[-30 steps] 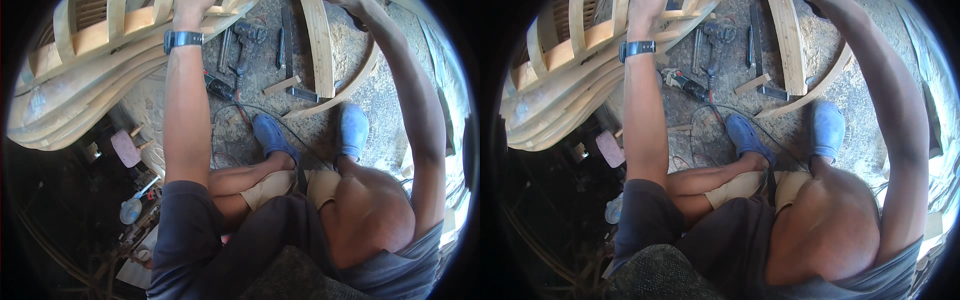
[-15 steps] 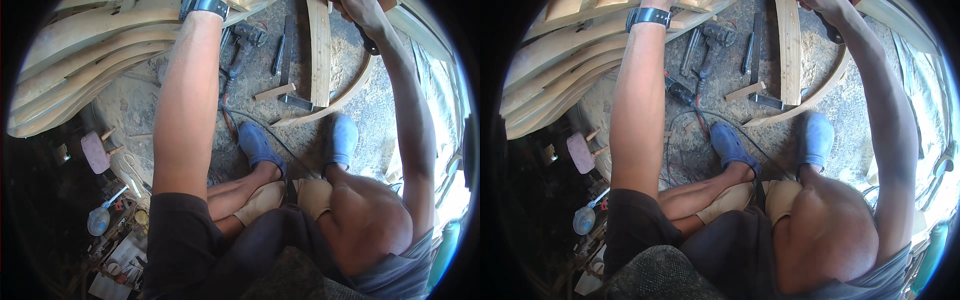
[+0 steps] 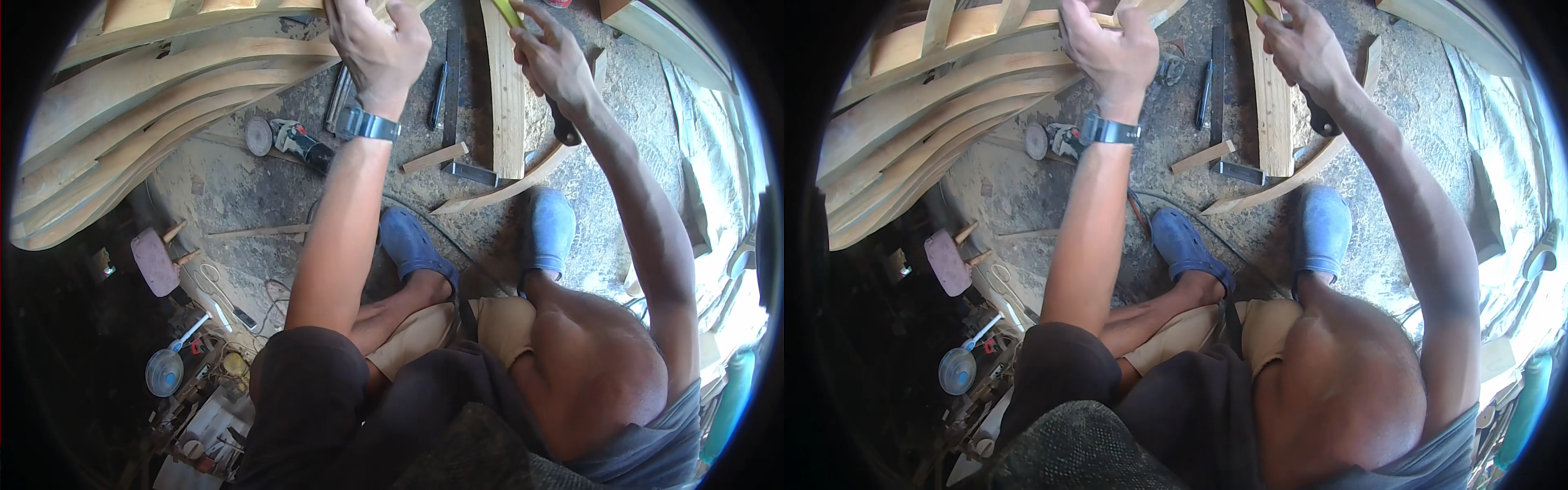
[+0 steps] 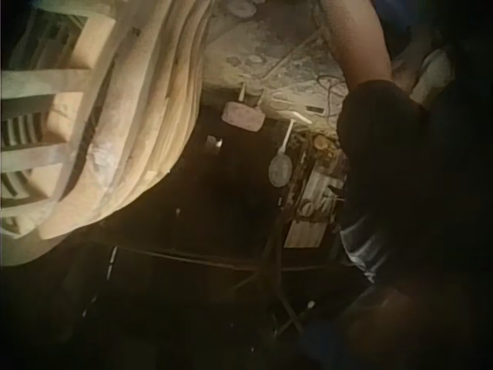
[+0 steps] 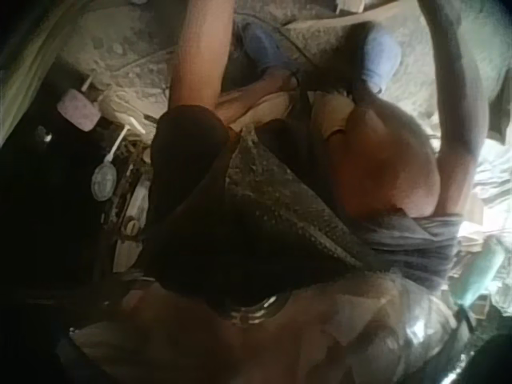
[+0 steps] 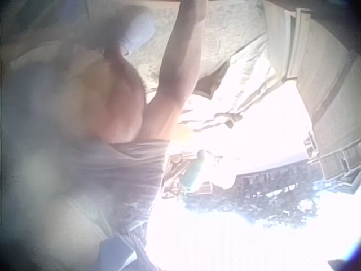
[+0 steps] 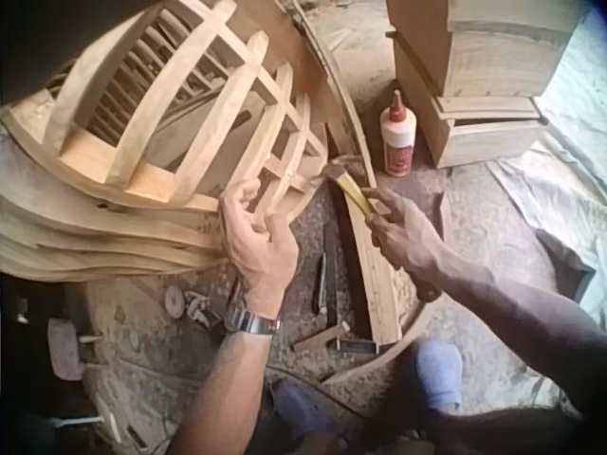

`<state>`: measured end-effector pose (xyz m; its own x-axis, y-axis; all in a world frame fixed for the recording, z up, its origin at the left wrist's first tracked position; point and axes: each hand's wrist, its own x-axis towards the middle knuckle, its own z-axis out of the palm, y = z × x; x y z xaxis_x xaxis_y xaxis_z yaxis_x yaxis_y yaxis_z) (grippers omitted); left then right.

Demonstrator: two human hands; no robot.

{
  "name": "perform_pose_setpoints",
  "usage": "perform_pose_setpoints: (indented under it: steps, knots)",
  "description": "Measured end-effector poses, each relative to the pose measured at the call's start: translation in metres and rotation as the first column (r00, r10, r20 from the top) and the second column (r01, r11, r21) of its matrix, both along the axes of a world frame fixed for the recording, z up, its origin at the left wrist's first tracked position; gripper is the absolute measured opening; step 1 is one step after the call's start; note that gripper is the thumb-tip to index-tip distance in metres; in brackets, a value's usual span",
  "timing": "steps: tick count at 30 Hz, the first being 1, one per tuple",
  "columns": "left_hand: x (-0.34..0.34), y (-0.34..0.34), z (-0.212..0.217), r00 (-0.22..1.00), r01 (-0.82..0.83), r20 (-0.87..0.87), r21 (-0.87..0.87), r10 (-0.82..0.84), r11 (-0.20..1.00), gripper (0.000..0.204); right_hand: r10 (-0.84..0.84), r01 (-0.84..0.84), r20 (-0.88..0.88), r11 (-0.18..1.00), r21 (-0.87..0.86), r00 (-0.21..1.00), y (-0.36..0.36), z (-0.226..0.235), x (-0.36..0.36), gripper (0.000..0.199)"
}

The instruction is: The person applies glue to a small wooden block and attaches it to a wooden frame, then uses a nail gun and a hammer to secure it before sanding the frame with a power sander.

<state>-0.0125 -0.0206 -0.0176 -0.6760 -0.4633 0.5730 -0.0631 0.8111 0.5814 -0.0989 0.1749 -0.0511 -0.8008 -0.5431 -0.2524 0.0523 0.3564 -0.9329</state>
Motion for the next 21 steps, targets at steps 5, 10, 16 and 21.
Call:
perform_pose_setpoints:
  steps: [5, 10, 16, 21]
  knots:
    - [-0.014, 0.009, -0.028, 0.992, -0.128, 0.000, -0.003, 0.128, 0.992, 0.050, 0.235, -0.237, 0.032, 0.953, 0.190, 0.971, 0.012, -0.032, 0.014, 0.050]
    - [-0.043, 0.012, -0.039, 0.955, -0.294, -0.019, -0.152, 0.295, 0.944, 0.055, 0.431, -0.402, -0.064, 0.878, 0.259, 0.900, 0.013, -0.058, 0.030, 0.048]
    - [-0.061, 0.008, -0.046, 0.948, -0.319, 0.033, 0.037, 0.318, 0.947, 0.056, 0.558, -0.529, -0.071, 0.815, 0.235, 0.827, 0.014, -0.067, 0.034, 0.045]
    - [-0.064, 0.003, -0.053, 0.926, -0.369, -0.065, 0.048, 0.371, 0.928, 0.051, 0.558, -0.535, -0.040, 0.812, 0.234, 0.829, 0.014, -0.069, 0.034, 0.045]
